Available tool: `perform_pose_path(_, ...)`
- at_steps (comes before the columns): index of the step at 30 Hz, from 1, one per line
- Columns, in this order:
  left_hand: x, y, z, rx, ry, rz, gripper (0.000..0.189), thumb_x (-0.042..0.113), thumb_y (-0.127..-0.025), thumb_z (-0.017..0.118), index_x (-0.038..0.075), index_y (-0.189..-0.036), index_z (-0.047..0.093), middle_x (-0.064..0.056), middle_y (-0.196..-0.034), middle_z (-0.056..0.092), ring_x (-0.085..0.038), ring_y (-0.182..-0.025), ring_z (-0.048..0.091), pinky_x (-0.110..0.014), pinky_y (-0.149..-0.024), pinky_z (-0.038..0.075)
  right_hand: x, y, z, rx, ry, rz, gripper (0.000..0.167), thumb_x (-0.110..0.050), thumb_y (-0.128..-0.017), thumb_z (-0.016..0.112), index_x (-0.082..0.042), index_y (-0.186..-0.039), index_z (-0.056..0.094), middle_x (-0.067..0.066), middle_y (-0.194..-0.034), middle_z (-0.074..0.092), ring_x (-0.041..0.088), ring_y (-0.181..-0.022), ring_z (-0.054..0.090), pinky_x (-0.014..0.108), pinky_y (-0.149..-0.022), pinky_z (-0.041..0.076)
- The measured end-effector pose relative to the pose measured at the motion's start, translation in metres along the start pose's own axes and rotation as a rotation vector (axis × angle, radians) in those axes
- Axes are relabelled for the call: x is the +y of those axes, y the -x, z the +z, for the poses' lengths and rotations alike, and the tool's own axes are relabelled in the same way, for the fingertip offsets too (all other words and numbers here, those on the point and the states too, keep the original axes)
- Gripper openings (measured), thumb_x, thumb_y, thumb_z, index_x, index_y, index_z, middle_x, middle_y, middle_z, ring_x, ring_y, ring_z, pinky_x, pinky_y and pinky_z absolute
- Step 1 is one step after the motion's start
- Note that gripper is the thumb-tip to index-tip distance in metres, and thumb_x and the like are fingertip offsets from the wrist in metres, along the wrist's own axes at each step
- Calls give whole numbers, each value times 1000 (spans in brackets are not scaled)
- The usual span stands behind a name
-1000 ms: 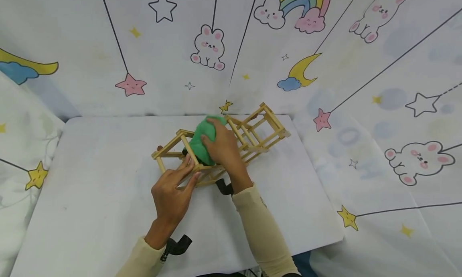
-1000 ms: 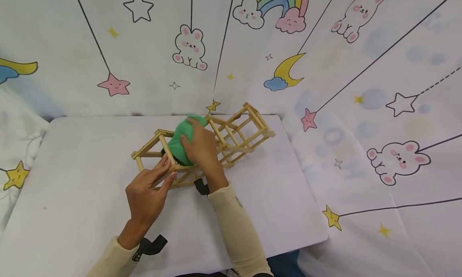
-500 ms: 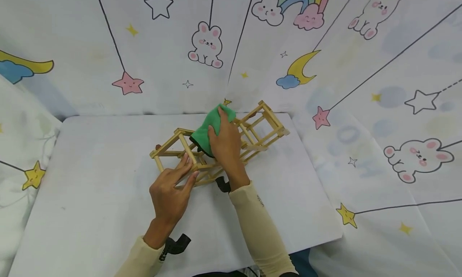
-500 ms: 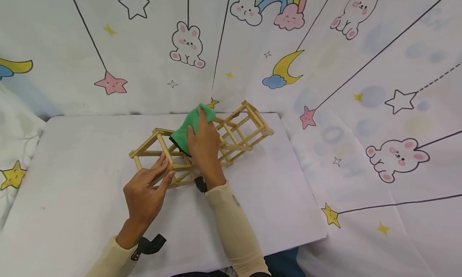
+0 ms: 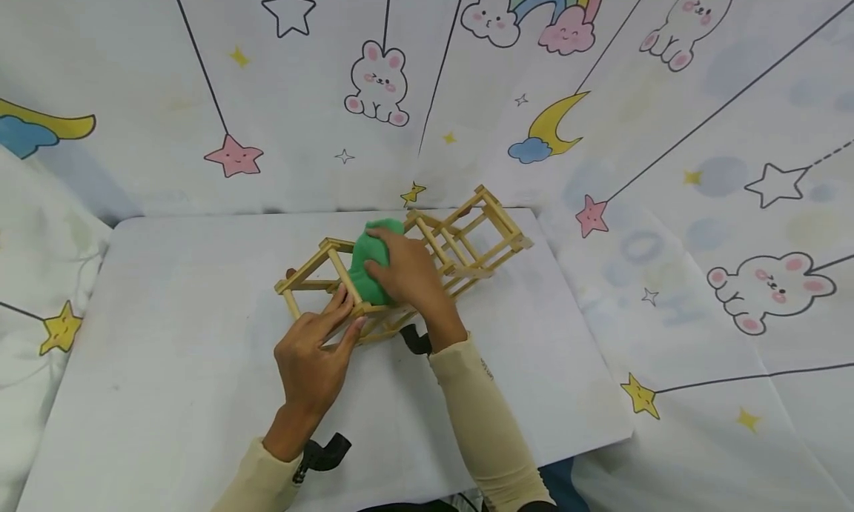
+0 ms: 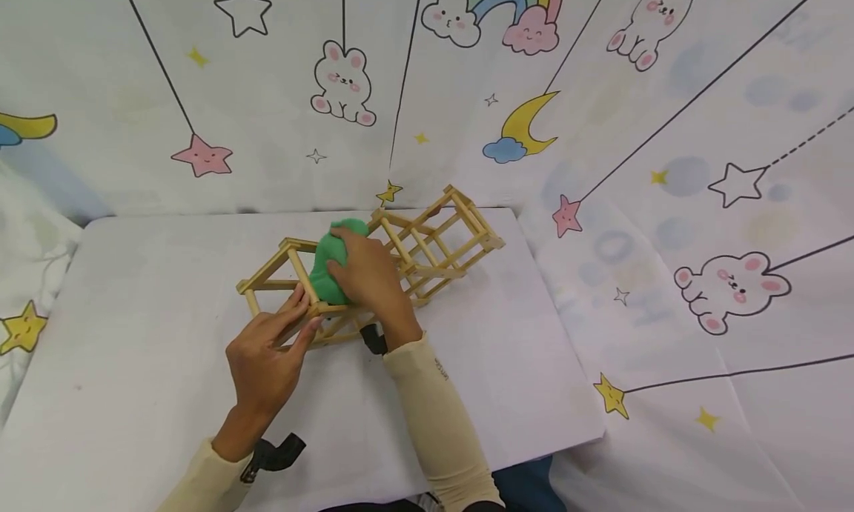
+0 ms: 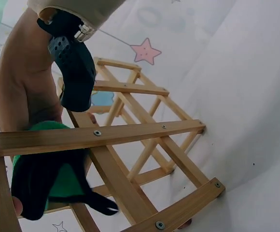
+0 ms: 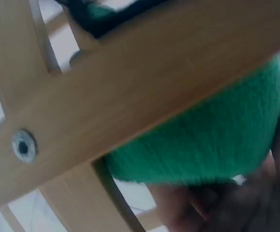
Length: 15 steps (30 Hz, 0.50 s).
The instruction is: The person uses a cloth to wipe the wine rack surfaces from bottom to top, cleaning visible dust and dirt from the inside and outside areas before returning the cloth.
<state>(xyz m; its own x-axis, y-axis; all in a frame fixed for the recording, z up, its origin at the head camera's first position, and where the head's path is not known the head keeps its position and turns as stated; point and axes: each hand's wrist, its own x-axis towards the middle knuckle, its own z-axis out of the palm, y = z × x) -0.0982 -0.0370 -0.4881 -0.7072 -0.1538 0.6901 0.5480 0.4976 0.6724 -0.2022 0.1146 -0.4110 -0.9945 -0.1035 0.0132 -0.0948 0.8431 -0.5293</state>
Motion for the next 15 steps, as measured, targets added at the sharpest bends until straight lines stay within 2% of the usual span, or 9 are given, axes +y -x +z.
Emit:
perform_pose_path(2, -1, 0, -1, 0, -3, 1, 50, 10, -79, 94, 6, -126, 77, -8, -131, 74, -24, -73, 68, -28, -59, 49, 0, -1, 3, 116, -2, -38, 61, -30, -104, 71, -28, -161, 48, 20, -142, 68, 37, -115, 72, 52, -88, 61)
perform_pose_path(7, -1, -1, -2, 0, -6, 4, 47, 12, -81, 93, 6, -125, 78, -8, -130, 75, -24, -73, 69, -30, -58, 49, 2, -7, 12, 561, -19, -145, 61, -30, -106, 69, -32, -162, 46, 24, -131, 69, 37, -104, 76, 50, -78, 63)
perform_pose_path(10, -1, -1, -2, -4, -4, 1, 47, 11, -80, 93, 5, -124, 78, -8, -130, 74, -23, -72, 68, -29, -57, 49, 1, -14, 10, 760, -120, -202, 59, -27, -105, 70, -27, -161, 49, 22, -138, 67, 35, -116, 73, 47, -85, 64)
perform_pose_path(12, -1, -1, -2, -4, -8, -1, 46, 12, -81, 93, 6, -125, 78, -8, -130, 74, -23, -72, 68, -30, -57, 49, -2, -19, 10, 801, -212, -219, 62, -25, -106, 69, -27, -163, 46, 21, -144, 63, 33, -126, 68, 46, -93, 63)
perform_pose_path(15, -1, -1, -2, 3, -6, -3, 47, 11, -80, 94, 6, -124, 78, -7, -130, 74, -23, -72, 69, -31, -57, 49, -7, -28, 14, 725, -351, -176, 73, -19, -104, 72, -31, -167, 37, 21, -152, 55, 31, -136, 60, 46, -101, 60)
